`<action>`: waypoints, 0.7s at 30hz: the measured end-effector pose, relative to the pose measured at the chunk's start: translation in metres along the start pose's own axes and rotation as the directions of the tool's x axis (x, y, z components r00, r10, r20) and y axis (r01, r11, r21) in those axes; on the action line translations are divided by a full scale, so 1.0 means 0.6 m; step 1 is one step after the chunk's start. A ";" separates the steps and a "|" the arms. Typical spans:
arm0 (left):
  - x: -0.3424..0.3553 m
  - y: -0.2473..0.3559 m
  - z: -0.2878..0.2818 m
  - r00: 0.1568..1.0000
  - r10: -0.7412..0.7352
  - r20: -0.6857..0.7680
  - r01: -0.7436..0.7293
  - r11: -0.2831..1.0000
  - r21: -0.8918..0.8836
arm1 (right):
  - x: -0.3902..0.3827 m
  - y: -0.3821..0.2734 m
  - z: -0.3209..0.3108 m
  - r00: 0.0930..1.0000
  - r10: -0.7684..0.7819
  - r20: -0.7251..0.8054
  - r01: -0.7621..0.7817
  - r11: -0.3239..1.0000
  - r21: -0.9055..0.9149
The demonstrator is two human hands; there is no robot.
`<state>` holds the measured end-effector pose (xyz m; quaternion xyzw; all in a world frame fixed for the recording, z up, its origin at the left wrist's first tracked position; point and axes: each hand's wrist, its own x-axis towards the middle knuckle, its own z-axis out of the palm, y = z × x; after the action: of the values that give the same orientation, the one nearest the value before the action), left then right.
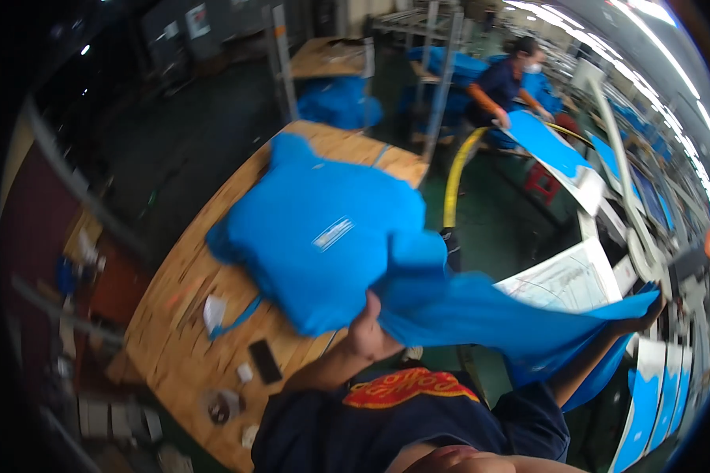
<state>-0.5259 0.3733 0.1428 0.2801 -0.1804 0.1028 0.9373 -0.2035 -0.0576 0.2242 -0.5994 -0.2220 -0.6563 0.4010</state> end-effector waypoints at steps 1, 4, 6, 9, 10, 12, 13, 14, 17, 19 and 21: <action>-0.005 0.037 0.011 0.981 0.148 0.129 -0.119 0.970 -0.213 | 0.002 -0.037 0.040 0.999 0.001 -0.034 0.000 1.000 0.027; -0.046 0.157 0.043 0.950 0.313 0.022 -0.301 0.929 -0.215 | 0.039 -0.124 0.174 0.986 -0.115 -0.117 0.108 0.992 -0.065; -0.066 0.238 0.054 0.909 0.405 -0.103 -0.417 0.886 -0.200 | 0.059 -0.187 0.263 0.998 -0.011 -0.059 0.024 0.976 0.216; -0.088 0.352 0.049 0.778 0.532 -0.335 -0.549 0.834 0.051 | 0.071 -0.304 0.411 0.969 -0.199 0.148 0.119 0.898 0.424; -0.093 0.386 0.039 0.730 0.578 -0.365 -0.578 0.807 0.121 | 0.061 -0.345 0.458 0.948 -0.123 0.294 -0.038 0.873 0.486; -0.092 0.454 0.003 0.594 0.675 -0.437 -0.589 0.735 0.336 | 0.026 -0.419 0.566 0.925 -0.169 0.340 -0.049 0.834 0.549; -0.091 0.488 -0.022 0.554 0.681 -0.479 -0.581 0.729 0.363 | 0.011 -0.447 0.617 0.883 -0.231 0.409 -0.043 0.827 0.561; -0.091 0.520 -0.050 0.543 0.685 -0.485 -0.576 0.724 0.378 | -0.017 -0.475 0.675 0.868 -0.278 0.411 -0.014 0.815 0.580; -0.090 0.599 -0.152 0.436 0.735 -0.518 -0.542 0.675 0.501 | -0.130 -0.545 0.856 0.769 -0.090 0.632 -0.474 0.584 0.659; -0.090 0.641 -0.246 0.274 0.755 -0.595 -0.478 0.644 0.597 | -0.236 -0.581 0.956 0.712 -0.186 0.677 -0.466 0.596 0.654; -0.102 0.671 -0.357 0.214 0.733 -0.646 -0.444 0.662 0.604 | -0.358 -0.617 1.055 0.632 -0.186 0.752 -0.520 0.617 0.590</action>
<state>-0.6399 0.8192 0.1482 0.2311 0.2334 0.6039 0.7263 -0.1202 0.7019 0.2029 -0.6036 -0.5598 -0.1376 0.5508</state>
